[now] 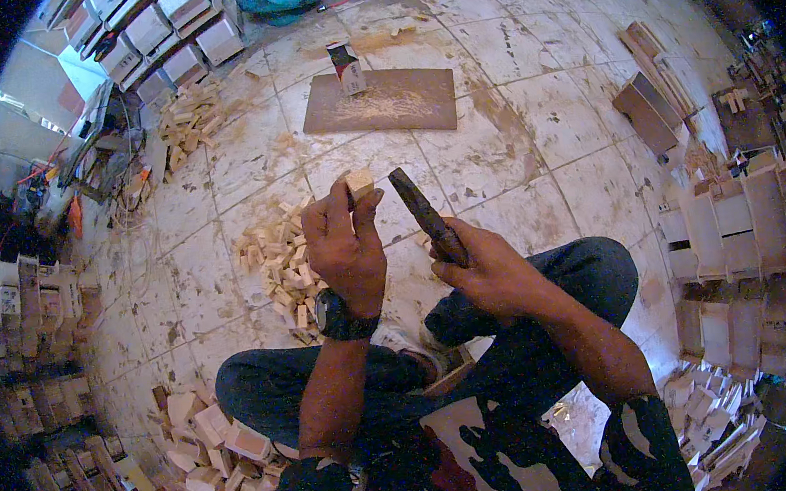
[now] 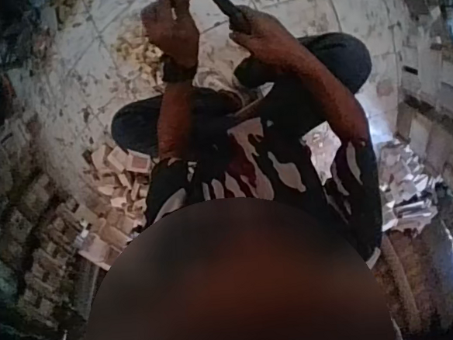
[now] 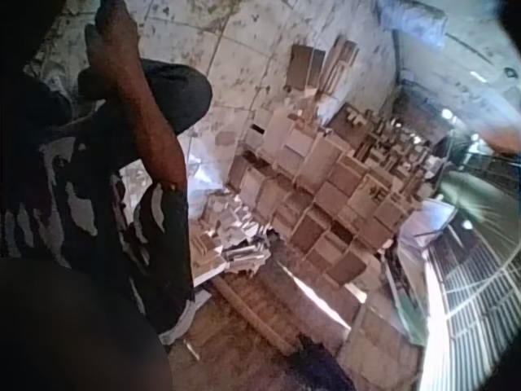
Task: The person sits on the floor and uses pliers to trim small wooden blocks one by one. They pick up a block, use the pliers to remove a small piece, and place the trimmed block on the floor. The process is repeated for multiple blocks.
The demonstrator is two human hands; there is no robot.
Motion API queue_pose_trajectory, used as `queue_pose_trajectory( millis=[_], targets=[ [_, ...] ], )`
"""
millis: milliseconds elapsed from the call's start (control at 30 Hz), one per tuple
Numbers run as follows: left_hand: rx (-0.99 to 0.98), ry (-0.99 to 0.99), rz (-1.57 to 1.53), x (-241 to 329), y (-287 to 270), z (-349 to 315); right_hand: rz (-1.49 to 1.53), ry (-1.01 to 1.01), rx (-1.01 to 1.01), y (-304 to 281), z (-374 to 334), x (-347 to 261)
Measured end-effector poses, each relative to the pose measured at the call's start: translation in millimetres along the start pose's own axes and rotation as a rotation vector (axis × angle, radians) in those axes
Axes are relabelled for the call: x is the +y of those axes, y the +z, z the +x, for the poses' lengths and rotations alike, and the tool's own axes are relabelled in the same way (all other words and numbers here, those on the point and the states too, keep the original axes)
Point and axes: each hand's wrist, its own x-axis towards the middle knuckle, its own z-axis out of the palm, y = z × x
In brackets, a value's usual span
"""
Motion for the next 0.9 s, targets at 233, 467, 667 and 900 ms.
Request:
queue_pose_trajectory(
  millis=[233,467,667,900],
  targets=[
    [0.008,-0.023,-0.047,3.7,-3.1,1.7,-0.052,0.035,-0.006,-2.7,0.9,-0.9],
    [-0.175,-0.309,-0.526,10.5,-9.3,8.7,-0.096,0.034,0.047,-5.9,-3.5,-12.3],
    [-0.454,-0.57,-0.856,4.2,-21.9,18.5,-0.143,-0.01,0.041,-7.4,-6.4,-16.2],
    [-0.459,-0.425,-0.417,14.1,-35.5,19.6,-0.288,-0.03,0.088,-5.1,-4.3,-11.2]
  ],
)
